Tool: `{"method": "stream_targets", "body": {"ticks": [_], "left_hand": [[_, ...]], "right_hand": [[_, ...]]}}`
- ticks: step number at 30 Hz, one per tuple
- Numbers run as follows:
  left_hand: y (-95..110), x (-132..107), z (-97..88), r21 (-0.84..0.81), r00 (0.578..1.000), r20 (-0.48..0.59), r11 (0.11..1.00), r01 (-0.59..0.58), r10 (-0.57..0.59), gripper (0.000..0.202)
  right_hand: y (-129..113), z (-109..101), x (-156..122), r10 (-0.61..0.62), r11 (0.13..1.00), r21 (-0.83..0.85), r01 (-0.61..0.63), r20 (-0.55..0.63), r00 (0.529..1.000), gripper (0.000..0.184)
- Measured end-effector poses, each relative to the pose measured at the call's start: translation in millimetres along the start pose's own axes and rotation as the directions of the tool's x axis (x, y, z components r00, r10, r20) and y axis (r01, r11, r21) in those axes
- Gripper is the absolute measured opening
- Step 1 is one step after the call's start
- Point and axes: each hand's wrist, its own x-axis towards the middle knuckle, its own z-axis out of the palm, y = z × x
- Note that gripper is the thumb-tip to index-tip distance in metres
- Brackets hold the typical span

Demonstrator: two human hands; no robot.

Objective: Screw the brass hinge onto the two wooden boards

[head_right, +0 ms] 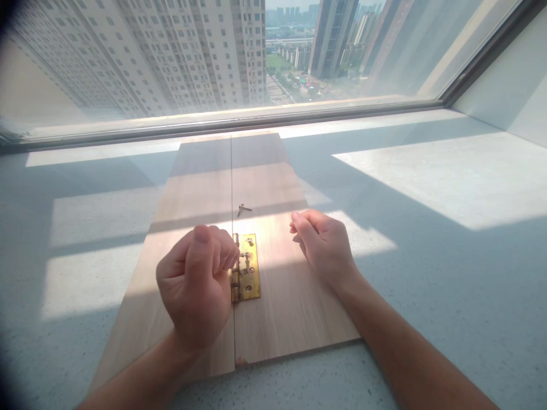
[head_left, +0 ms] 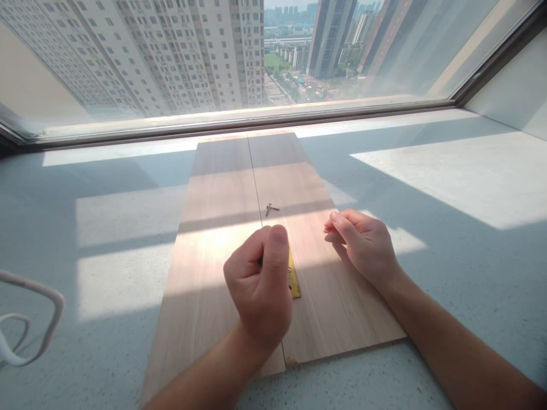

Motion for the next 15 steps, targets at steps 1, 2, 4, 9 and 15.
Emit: {"method": "stream_targets", "body": {"ticks": [1,2,4,9,15], "left_hand": [[-1,0,1.3,-0.005,1.0,0.009,1.0,-0.001,0.001,0.049],[-2,0,2.3,-0.014,1.0,0.019,1.0,-0.007,0.007,0.048],[-3,1,3.1,-0.027,0.999,0.042,0.999,-0.019,0.02,0.047],[0,7,0.2,-0.021,0.989,0.134,0.997,0.07,-0.067,0.046],[1,12,-5.9,-0.025,0.966,0.244,0.995,0.093,-0.084,0.043]], "right_hand": [[0,0,0,-0.007,1.0,-0.005,0.007,0.0,1.0,0.036],[-1,0,0,-0.016,1.0,-0.012,0.016,-0.003,1.0,0.036],[-1,0,0,-0.021,1.0,-0.019,0.021,-0.007,1.0,0.035],[0,0,-1,0.015,1.0,0.003,-0.015,-0.007,1.0,0.036],[-1,0,-1,0.031,0.999,-0.017,-0.032,-0.018,0.999,0.037]]}}
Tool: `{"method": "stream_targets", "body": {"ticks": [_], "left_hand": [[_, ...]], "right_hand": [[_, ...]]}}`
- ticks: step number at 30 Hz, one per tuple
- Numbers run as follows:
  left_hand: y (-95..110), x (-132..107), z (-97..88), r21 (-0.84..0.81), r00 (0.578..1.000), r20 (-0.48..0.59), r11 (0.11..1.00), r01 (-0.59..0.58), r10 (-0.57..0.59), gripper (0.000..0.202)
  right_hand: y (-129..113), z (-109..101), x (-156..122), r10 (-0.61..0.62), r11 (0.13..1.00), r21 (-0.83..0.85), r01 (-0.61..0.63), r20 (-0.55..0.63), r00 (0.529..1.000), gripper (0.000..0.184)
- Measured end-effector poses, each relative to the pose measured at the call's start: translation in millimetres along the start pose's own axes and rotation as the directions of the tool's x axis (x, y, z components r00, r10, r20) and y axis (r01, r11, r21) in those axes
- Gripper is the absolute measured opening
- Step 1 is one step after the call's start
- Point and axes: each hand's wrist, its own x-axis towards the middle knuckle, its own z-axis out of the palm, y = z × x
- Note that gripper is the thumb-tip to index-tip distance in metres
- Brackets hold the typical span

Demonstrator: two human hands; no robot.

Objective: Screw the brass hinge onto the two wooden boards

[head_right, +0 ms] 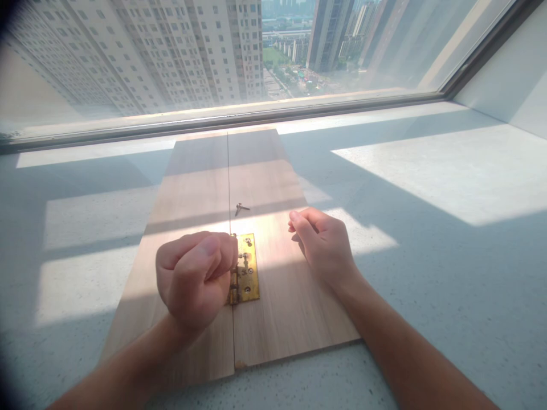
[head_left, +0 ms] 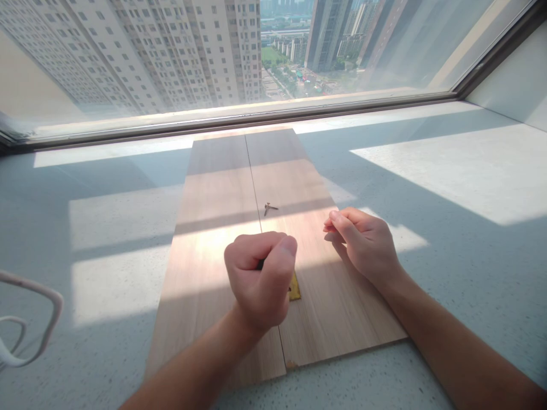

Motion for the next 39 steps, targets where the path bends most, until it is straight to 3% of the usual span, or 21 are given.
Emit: {"method": "stream_targets", "body": {"ticks": [12,22,29,31,35,39], "left_hand": [[4,14,-13.1,-0.064,0.962,0.265,0.994,0.09,-0.07,0.043],[9,26,-19.6,0.013,0.871,0.463,0.984,0.179,-0.164,0.047],[10,35,-22.9,0.044,0.802,0.563,0.976,0.213,-0.201,0.049],[8,37,-24.5,0.012,0.81,0.554,0.975,0.223,-0.192,0.049],[3,35,-27.4,-0.149,0.874,0.465,0.961,0.233,-0.14,0.046],[3,24,-25.0,-0.173,0.934,0.316,0.958,0.227,-0.165,0.023]], "right_hand": [[-1,2,0,-0.037,0.997,-0.068,0.037,-0.002,0.999,0.036],[-3,2,0,-0.039,0.995,-0.091,0.039,-0.003,0.999,0.036],[1,3,3,-0.019,1.0,-0.021,0.019,-0.022,1.0,0.036],[2,3,3,-0.016,1.0,0.002,0.016,-0.018,1.0,0.036],[2,3,3,-0.018,1.0,0.022,0.018,-0.015,1.0,0.038],[2,3,2,-0.022,1.0,-0.009,0.022,-0.01,1.0,0.038]]}}
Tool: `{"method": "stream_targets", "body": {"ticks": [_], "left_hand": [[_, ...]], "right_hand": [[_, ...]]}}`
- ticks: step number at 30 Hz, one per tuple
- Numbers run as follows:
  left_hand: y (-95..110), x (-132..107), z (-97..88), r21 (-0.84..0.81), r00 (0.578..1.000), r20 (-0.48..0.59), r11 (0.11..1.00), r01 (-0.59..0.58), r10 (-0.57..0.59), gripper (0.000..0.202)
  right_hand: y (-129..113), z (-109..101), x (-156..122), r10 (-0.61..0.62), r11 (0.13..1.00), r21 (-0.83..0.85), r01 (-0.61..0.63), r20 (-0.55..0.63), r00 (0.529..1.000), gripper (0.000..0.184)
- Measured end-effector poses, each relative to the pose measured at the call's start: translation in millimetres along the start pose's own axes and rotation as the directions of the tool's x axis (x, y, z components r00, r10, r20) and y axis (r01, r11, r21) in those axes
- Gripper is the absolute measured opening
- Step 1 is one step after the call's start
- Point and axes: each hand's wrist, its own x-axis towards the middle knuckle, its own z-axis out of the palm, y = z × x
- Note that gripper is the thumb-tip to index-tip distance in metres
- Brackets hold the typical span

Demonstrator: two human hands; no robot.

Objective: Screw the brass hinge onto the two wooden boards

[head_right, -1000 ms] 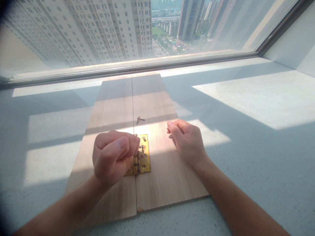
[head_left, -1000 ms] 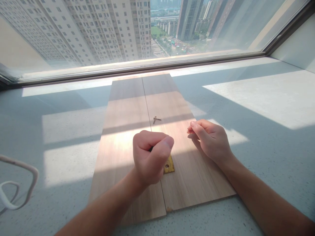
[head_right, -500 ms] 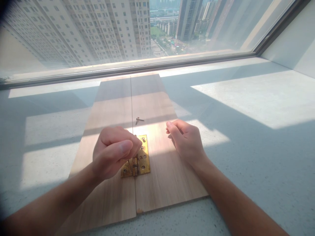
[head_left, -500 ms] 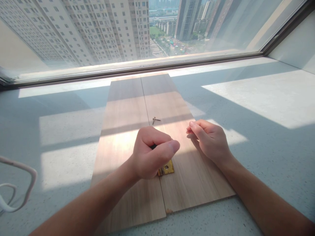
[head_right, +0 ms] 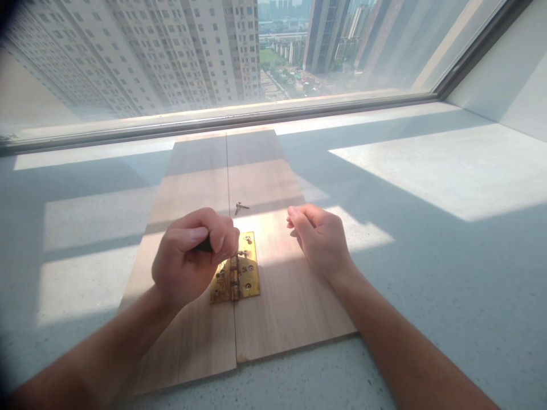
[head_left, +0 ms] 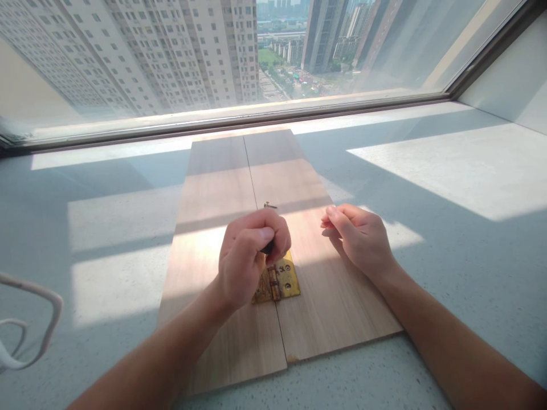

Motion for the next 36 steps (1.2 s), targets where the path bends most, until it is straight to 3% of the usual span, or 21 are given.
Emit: {"method": "stream_targets", "body": {"ticks": [3,6,9,15,22,28,33,36], "left_hand": [[-2,-9,11.1,0.095,0.97,-0.24,0.995,-0.007,0.029,0.013],[-3,-19,24.7,0.211,0.871,-0.487,0.976,0.048,0.062,0.02],[-4,-28,35.7,0.254,0.818,-0.567,0.965,0.069,0.091,0.023],[-12,-38,44.8,0.165,0.862,-0.502,0.986,0.015,0.071,0.031],[-17,-28,37.1,0.033,0.853,-0.51,0.993,-0.115,0.115,0.028],[-25,-25,28.5,0.211,0.899,-0.341,0.954,-0.211,0.274,0.037],[-20,-18,18.6,0.053,0.93,-0.335,0.989,-0.14,0.15,0.046],[-15,-21,15.3,0.057,0.944,-0.311,0.994,-0.097,0.11,0.039]], "right_hand": [[-1,-1,0,-0.016,1.0,-0.015,0.016,-0.004,1.0,0.038],[-1,-1,0,-0.023,1.0,-0.015,0.023,0.001,1.0,0.037],[-1,-2,0,-0.02,1.0,-0.008,0.02,0.007,1.0,0.037],[-1,-1,-1,-0.013,1.0,0.006,0.013,0.01,1.0,0.037],[-1,-1,-1,0.015,1.0,0.026,-0.016,0.009,1.0,0.036],[-1,-1,0,-0.001,1.0,0.022,0.001,0.001,1.0,0.036],[0,-1,-1,0.006,1.0,0.026,-0.007,0.016,1.0,0.036],[0,-1,-1,0.009,0.999,0.037,-0.01,0.027,1.0,0.036]]}}
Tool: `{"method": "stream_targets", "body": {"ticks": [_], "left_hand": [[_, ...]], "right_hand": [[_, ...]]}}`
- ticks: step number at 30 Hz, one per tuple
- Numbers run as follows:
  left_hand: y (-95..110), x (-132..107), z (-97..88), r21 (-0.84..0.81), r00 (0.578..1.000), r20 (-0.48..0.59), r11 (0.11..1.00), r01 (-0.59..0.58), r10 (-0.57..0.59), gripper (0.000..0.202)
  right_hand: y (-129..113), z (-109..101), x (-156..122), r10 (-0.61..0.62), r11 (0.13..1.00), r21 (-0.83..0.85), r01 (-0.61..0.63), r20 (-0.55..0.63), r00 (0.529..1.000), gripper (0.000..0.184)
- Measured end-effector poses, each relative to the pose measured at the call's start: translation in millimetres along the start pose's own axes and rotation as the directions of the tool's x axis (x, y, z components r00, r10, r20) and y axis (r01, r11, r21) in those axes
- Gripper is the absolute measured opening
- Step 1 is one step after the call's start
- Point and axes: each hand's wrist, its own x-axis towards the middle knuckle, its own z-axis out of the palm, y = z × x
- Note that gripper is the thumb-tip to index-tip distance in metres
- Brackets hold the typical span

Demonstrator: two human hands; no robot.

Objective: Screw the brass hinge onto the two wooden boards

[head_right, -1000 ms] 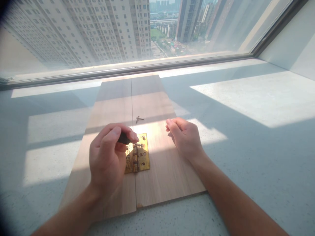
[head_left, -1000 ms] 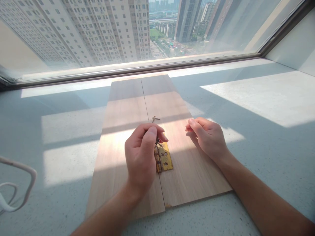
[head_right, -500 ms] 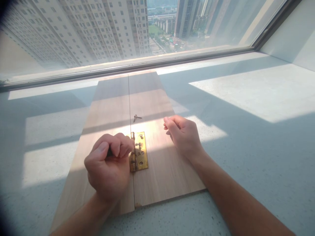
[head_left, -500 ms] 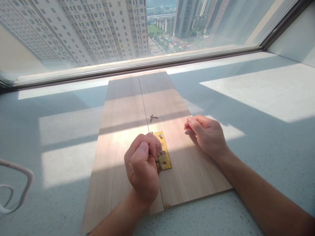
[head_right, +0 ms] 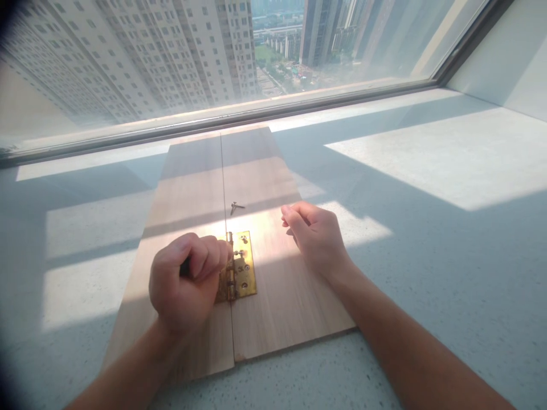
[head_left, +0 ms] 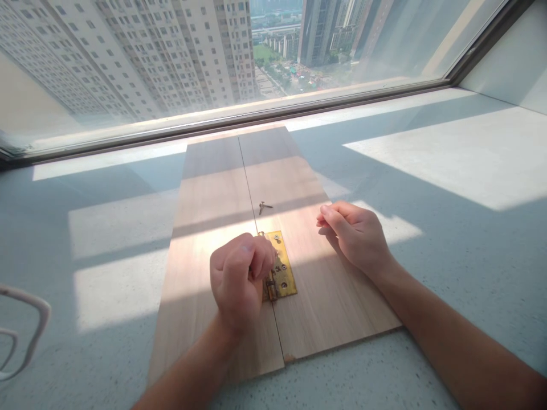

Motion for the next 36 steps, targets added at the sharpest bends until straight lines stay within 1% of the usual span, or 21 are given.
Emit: {"method": "stream_targets", "body": {"ticks": [2,3,4,6,7,8,10,13,16,19,21,22,24,26,27,28,30,32,33,34,36], "left_hand": [[1,-5,-2.8,0.049,0.999,-0.036,0.999,-0.003,0.005,0.028],[1,-8,-4.0,0.094,0.997,-0.069,0.995,-0.033,0.04,0.023],[0,-11,-4.9,0.15,0.99,-0.1,0.985,-0.083,0.099,0.021],[-1,-15,-5.4,0.277,0.96,-0.148,0.942,-0.192,0.239,0.025],[-1,-16,-4.8,0.322,0.943,-0.158,0.918,-0.231,0.292,0.028],[-1,-17,-3.6,0.341,0.937,-0.157,0.908,-0.244,0.311,0.029],[0,-16,0.0,0.314,0.954,-0.132,0.924,-0.217,0.268,0.032],[4,-12,6.4,0.194,0.981,-0.075,0.967,-0.163,0.18,0.046],[7,-7,10.1,0.092,0.985,-0.02,0.981,-0.169,0.172,0.057],[8,-3,9.5,0.056,0.981,0.105,0.984,-0.168,0.162,0.057],[7,1,7.4,0.066,0.979,0.156,0.987,-0.144,0.133,0.053],[7,3,6.1,0.077,0.982,0.152,0.989,-0.124,0.112,0.051],[6,6,3.5,0.114,0.99,0.107,0.989,-0.098,0.086,0.049],[7,7,0.9,0.204,0.99,0.075,0.97,-0.129,0.115,0.047],[9,6,-0.4,0.284,0.986,0.086,0.945,-0.163,0.145,0.045],[12,6,-1.7,0.382,0.977,0.119,0.901,-0.207,0.174,0.041],[20,5,-3.9,0.586,0.953,0.239,0.756,-0.293,0.184,0.03],[32,6,-5.9,0.74,0.926,0.362,0.57,-0.358,0.111,0.024],[39,7,-6.9,0.801,0.918,0.391,0.467,-0.375,0.066,0.024],[45,8,-7.9,0.853,0.914,0.405,0.353,-0.385,0.017,0.025],[57,11,-10.1,0.905,0.91,0.414,0.122,-0.408,-0.026,0.031]], "right_hand": [[0,0,0,-0.01,1.0,-0.003,0.01,0.002,1.0,0.036],[1,0,0,-0.013,1.0,-0.005,0.013,0.002,1.0,0.036],[0,0,0,-0.015,1.0,-0.007,0.015,0.001,1.0,0.036],[0,0,0,-0.013,1.0,-0.011,0.013,0.002,1.0,0.036],[0,0,0,-0.013,1.0,-0.013,0.013,0.004,1.0,0.036],[0,0,0,-0.015,1.0,-0.015,0.015,0.006,1.0,0.036],[0,0,0,-0.021,1.0,-0.017,0.022,0.009,1.0,0.036],[1,0,0,-0.033,0.999,-0.015,0.034,0.007,0.999,0.035],[2,-1,-1,-0.041,0.999,-0.01,0.041,0.009,0.999,0.035],[2,-1,0,-0.054,0.998,-0.012,0.054,0.016,0.998,0.035],[2,-1,0,-0.061,0.998,-0.021,0.061,0.018,0.998,0.034],[2,-1,0,-0.059,0.998,-0.025,0.06,0.018,0.998,0.034],[1,-1,0,-0.048,0.998,-0.033,0.049,0.018,0.999,0.033],[1,-1,-1,-0.035,0.999,-0.034,0.036,0.017,0.999,0.033],[1,-1,-1,-0.031,0.999,-0.032,0.032,0.017,0.999,0.033],[1,-1,-1,-0.028,0.999,-0.029,0.028,0.018,0.999,0.033],[1,-1,-1,-0.029,0.999,-0.025,0.029,0.015,0.999,0.033],[0,0,-1,-0.033,0.999,-0.025,0.033,0.002,0.999,0.033],[0,0,-1,-0.035,0.999,-0.028,0.035,-0.007,0.999,0.033],[-1,0,-1,-0.037,0.999,-0.031,0.037,-0.013,0.999,0.033],[-1,0,-1,-0.038,0.999,-0.034,0.038,-0.017,0.999,0.033]]}}
